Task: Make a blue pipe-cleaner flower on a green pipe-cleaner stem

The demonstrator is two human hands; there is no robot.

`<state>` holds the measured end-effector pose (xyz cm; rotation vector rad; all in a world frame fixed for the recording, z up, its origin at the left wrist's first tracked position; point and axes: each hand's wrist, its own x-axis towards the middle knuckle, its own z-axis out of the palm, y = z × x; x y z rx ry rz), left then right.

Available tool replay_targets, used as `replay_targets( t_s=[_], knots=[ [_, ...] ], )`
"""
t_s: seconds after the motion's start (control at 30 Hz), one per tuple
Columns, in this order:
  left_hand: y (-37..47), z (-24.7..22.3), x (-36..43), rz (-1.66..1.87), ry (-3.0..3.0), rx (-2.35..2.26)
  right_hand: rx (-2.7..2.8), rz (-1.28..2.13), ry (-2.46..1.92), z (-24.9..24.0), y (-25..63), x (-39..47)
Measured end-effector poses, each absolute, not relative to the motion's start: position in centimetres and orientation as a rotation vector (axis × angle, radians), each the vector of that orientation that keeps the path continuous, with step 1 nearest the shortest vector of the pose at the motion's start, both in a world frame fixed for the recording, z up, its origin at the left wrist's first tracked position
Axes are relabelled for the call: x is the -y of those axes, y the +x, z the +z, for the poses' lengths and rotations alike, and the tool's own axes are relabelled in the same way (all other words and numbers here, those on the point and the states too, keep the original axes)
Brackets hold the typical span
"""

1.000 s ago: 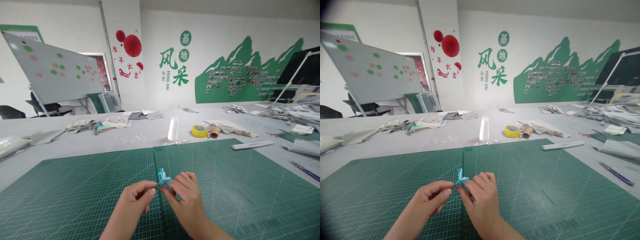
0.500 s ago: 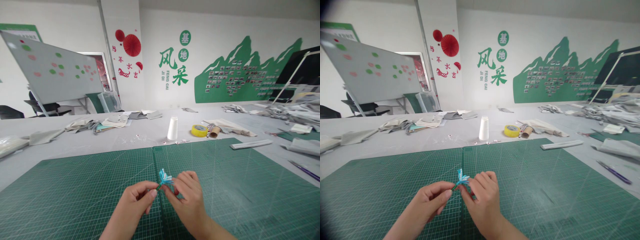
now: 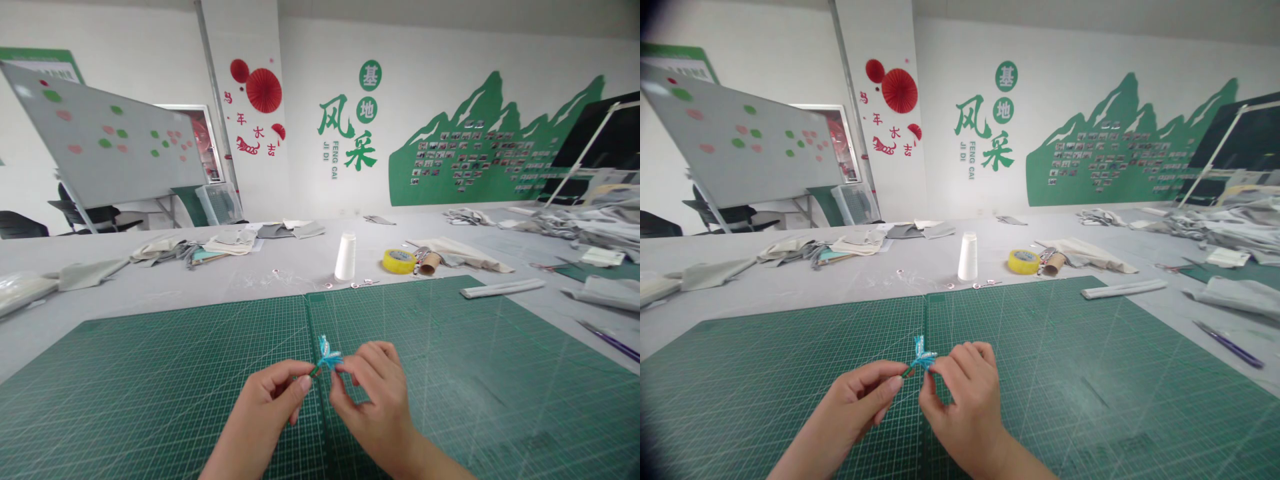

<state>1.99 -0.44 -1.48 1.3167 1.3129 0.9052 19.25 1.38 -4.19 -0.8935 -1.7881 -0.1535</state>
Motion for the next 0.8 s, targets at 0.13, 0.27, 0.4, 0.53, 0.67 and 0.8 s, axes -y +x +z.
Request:
replay_targets(
  t_s=[0.13, 0.27, 0.4, 0.53, 0.67, 0.8],
  knots=[
    [1.92, -1.41, 0.38, 0.940, 1.429, -1.389, 1.813, -0.189, -0.865, -3.80, 19.62, -1.18],
    [1.91, -1.55, 0.22, 0.902, 1.484, -1.452, 1.837, -0.227, -0.833, -3.79, 19.99, -1.20],
    [1.90, -1.83, 0.13, 0.880, 1.514, -1.476, 1.854, -0.179, -0.805, -3.79, 20.09, -1.21],
    [1.87, -2.00, 0.17, 0.843, 1.557, -1.451, 1.817, -0.063, -0.819, -3.75, 20.07, -1.30],
    [1.80, -1.95, 0.31, 0.832, 1.571, -1.455, 1.757, 0.062, -0.880, -3.97, 20.09, -1.61],
    [1.64, -1.91, 0.32, 0.823, 1.555, -1.432, 1.726, 0.173, -0.909, -4.22, 20.04, -1.93]
  ],
)
